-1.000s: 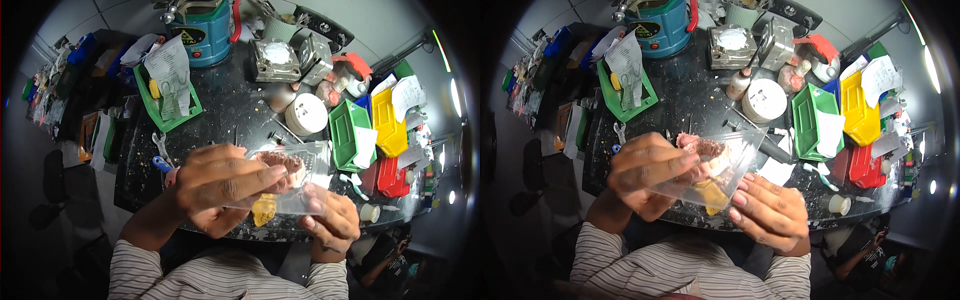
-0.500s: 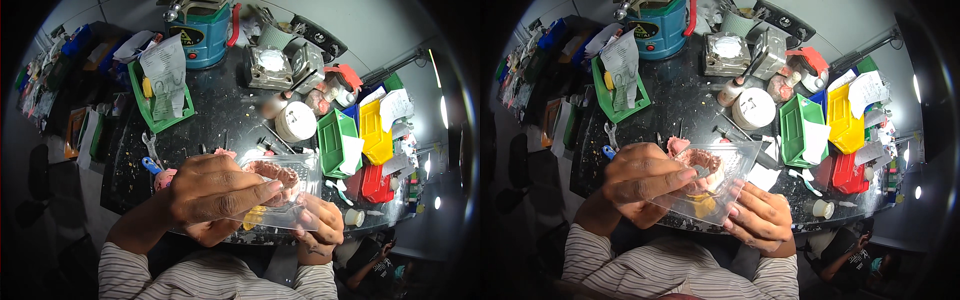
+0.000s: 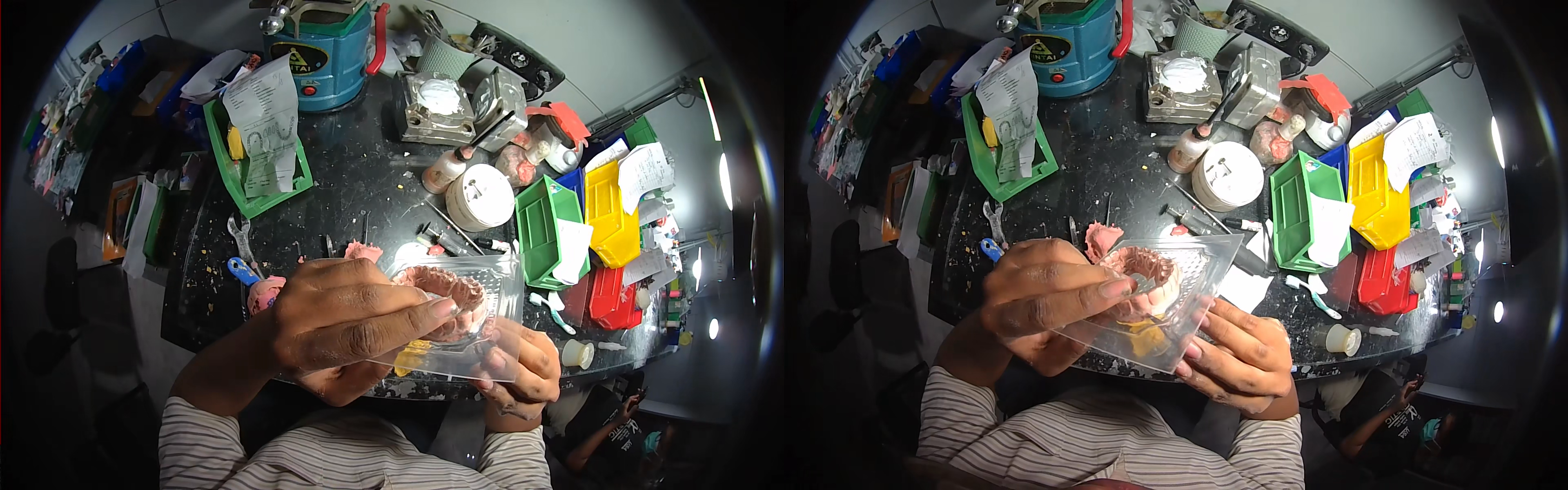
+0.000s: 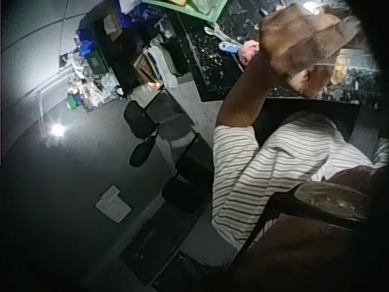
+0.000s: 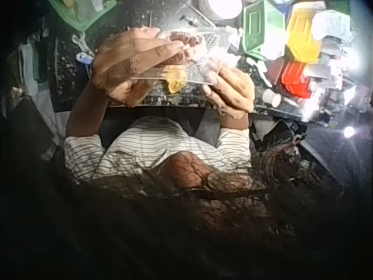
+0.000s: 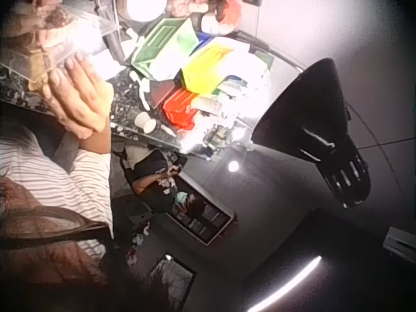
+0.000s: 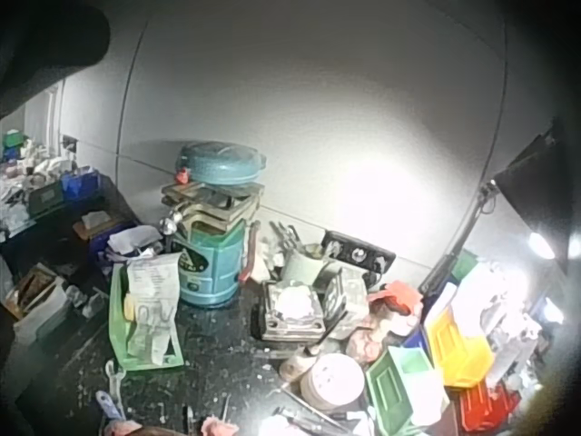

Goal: The person removes a plastic sheet containing a dental mold from a clamping machine, reattaches the frame to the machine, and holds the plastic sheet while turning and touching the dental mold by hand.

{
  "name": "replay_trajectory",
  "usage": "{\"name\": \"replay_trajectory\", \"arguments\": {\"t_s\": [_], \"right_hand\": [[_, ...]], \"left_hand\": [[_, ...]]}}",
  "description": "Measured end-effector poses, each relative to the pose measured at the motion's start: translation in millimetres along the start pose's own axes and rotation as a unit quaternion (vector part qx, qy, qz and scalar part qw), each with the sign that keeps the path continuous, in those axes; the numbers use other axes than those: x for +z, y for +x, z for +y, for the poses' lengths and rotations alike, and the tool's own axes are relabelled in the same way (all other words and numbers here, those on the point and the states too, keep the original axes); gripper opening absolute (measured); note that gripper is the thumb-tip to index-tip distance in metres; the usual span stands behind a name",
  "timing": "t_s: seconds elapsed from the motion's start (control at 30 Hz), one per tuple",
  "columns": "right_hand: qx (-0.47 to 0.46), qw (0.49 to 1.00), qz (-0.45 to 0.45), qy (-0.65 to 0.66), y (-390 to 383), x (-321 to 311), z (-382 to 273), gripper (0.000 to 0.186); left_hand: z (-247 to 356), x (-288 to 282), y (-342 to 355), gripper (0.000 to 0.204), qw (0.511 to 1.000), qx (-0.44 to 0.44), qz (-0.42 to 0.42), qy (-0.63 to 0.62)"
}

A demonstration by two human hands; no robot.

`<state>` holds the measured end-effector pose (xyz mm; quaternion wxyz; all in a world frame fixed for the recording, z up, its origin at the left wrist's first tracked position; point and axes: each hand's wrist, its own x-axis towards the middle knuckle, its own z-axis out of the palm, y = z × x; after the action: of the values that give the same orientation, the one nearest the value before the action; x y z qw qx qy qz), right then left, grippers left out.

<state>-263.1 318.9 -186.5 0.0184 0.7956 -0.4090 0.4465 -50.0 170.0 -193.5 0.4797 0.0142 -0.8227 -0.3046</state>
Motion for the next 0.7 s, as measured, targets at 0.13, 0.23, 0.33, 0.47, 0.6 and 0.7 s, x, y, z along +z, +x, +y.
{"name": "replay_trajectory", "arguments": {"t_s": [0.13,0.23,0.33,0.47,0.6,0.7], "right_hand": [[0.015,1.0,-0.005,0.013,-4.6,-2.6,2.9,0.023],[-0.048,0.999,-0.014,-0.017,-8.3,-1.6,8.6,0.021],[-0.042,0.999,0.008,-0.023,-4.3,0.4,6.7,0.021],[-0.044,0.999,-0.003,-0.005,-3.8,-0.3,9.2,0.022],[-0.017,1.0,-0.012,0.004,-0.6,-2.5,4.5,0.022],[-0.032,0.999,-0.016,-0.005,-3.2,-3.4,6.7,0.022]], "left_hand": [[-0.1,0.4,-0.9,0.034,1.0,0.001,-0.001,-0.005],[-0.2,-1.1,-1.7,0.033,1.0,0.009,0.001,0.0],[-3.8,-1.7,-4.8,0.04,0.999,0.028,-0.022,-0.023],[-2.5,-3.3,-3.9,0.04,0.999,0.016,-0.022,-0.031],[-0.6,0.2,-0.7,0.032,1.0,0.011,0.006,-0.017],[-0.7,0.3,0.7,0.033,1.0,0.01,0.002,-0.014]]}}
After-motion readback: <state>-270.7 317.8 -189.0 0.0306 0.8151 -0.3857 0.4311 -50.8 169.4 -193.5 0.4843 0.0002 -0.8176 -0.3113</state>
